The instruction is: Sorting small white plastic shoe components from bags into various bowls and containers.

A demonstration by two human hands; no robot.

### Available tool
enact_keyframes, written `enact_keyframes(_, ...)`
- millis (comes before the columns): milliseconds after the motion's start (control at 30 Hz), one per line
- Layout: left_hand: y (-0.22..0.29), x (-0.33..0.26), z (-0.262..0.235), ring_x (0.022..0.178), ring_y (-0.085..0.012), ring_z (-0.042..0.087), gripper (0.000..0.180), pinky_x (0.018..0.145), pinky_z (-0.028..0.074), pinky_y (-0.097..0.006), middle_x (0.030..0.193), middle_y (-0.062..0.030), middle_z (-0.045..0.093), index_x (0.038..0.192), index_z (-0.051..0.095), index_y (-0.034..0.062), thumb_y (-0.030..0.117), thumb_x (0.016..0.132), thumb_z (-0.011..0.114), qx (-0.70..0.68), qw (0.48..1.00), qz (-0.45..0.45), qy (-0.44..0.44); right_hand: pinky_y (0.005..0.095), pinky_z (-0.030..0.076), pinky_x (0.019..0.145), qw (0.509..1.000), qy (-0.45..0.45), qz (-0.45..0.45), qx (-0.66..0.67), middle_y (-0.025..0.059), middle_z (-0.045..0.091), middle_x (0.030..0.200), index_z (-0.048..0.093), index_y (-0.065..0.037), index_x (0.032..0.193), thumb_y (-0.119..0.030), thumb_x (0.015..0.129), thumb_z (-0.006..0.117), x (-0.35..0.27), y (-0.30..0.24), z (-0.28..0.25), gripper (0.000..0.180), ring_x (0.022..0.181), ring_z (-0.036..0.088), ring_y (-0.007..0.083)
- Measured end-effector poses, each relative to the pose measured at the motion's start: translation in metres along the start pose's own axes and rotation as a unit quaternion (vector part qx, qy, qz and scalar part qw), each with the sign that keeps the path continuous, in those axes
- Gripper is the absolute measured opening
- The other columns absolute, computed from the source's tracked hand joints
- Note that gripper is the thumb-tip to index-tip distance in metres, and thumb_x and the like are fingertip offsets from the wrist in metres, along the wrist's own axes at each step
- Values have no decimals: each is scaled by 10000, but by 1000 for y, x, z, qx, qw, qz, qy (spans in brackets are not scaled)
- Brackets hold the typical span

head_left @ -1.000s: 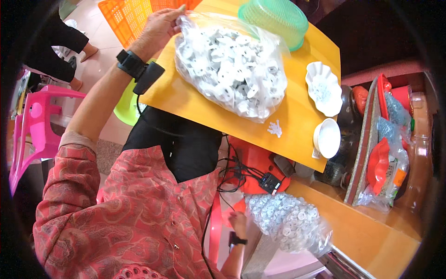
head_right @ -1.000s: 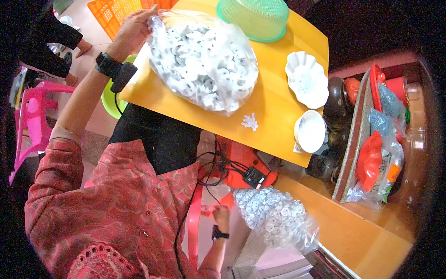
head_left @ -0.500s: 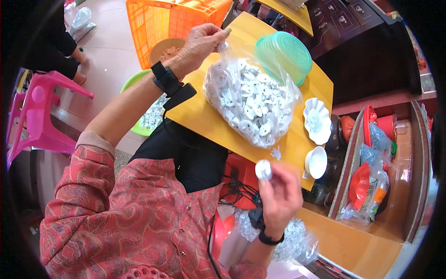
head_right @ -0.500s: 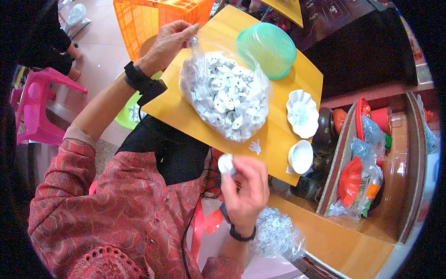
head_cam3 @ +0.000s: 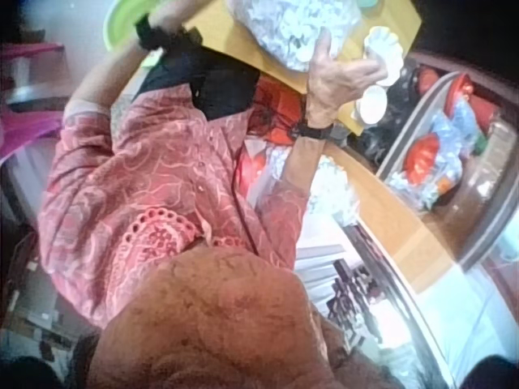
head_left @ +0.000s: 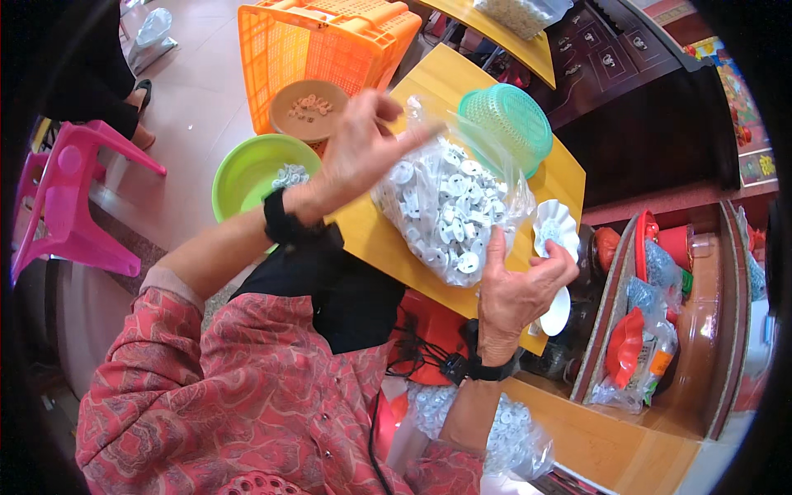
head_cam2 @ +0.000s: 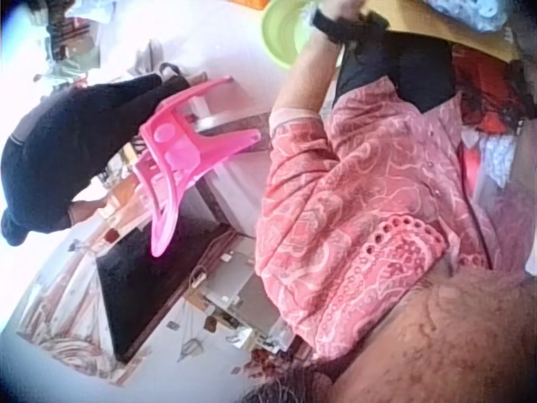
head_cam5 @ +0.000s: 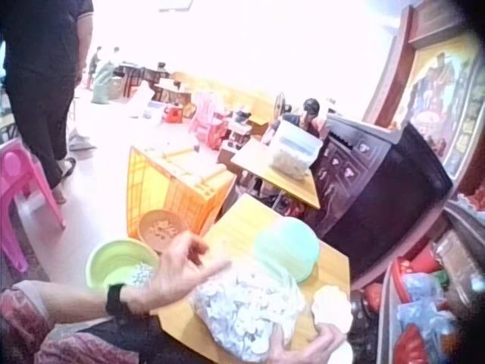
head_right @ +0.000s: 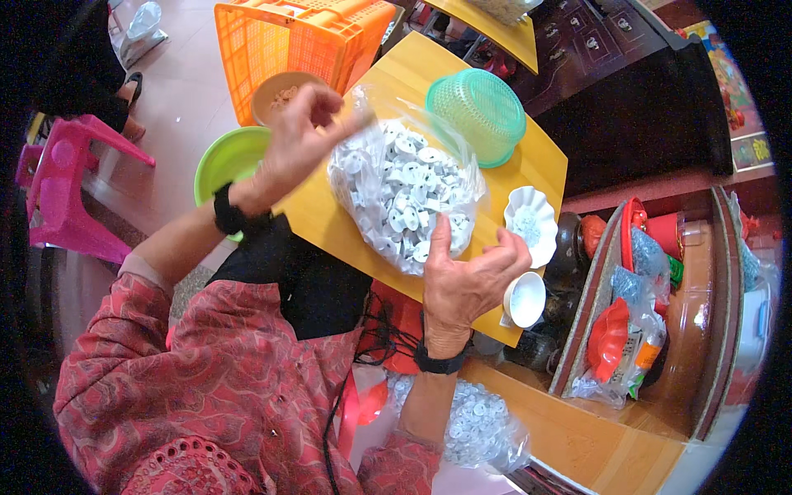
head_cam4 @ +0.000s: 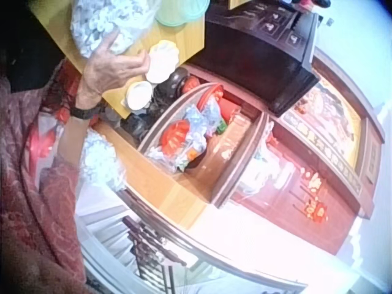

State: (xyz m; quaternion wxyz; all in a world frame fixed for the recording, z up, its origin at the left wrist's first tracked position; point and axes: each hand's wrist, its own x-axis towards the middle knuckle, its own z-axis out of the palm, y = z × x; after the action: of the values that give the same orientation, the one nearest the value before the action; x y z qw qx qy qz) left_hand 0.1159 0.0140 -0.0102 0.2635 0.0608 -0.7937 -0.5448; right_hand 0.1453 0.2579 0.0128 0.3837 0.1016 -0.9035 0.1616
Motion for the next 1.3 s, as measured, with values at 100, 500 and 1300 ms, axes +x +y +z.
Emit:
enact_keyframes(100, 12, -36, 23, 758, -150, 601, 481, 660, 508, -295, 866, -85, 622, 1005, 588, -20, 376, 829, 796, 61, 995, 72, 8, 458, 504, 792, 993, -101, 57, -28, 199, 526, 1075, 538, 28, 1087, -364, 789, 817, -9, 2, 4, 566, 987, 580, 390)
enact_keyframes(500, 16, -23, 14, 653, -61, 585, 136, 558, 478, -247, 699, -23, 604, 974, 628, -3, 129, 945, 644, -123, 980, -21, -156, 471, 507, 667, 983, -152, 69, 79, 127, 614, 824, 637, -38, 903, -210, 876, 697, -6, 6, 21, 184, 749, 621, 370)
enact_keyframes(1300, 21, 69, -22, 811, -81, 614, 193, 710, 480, -221, 865, 18, 645, 924, 660, 57, 240, 979, 631, -217, 947, -78, -223, 199, 239, 427, 611, -133, 430, 651, 3, 533, 725, 588, -42, 878, -145, 985, 606, 66, 75, -14, 150, 490, 348, 44)
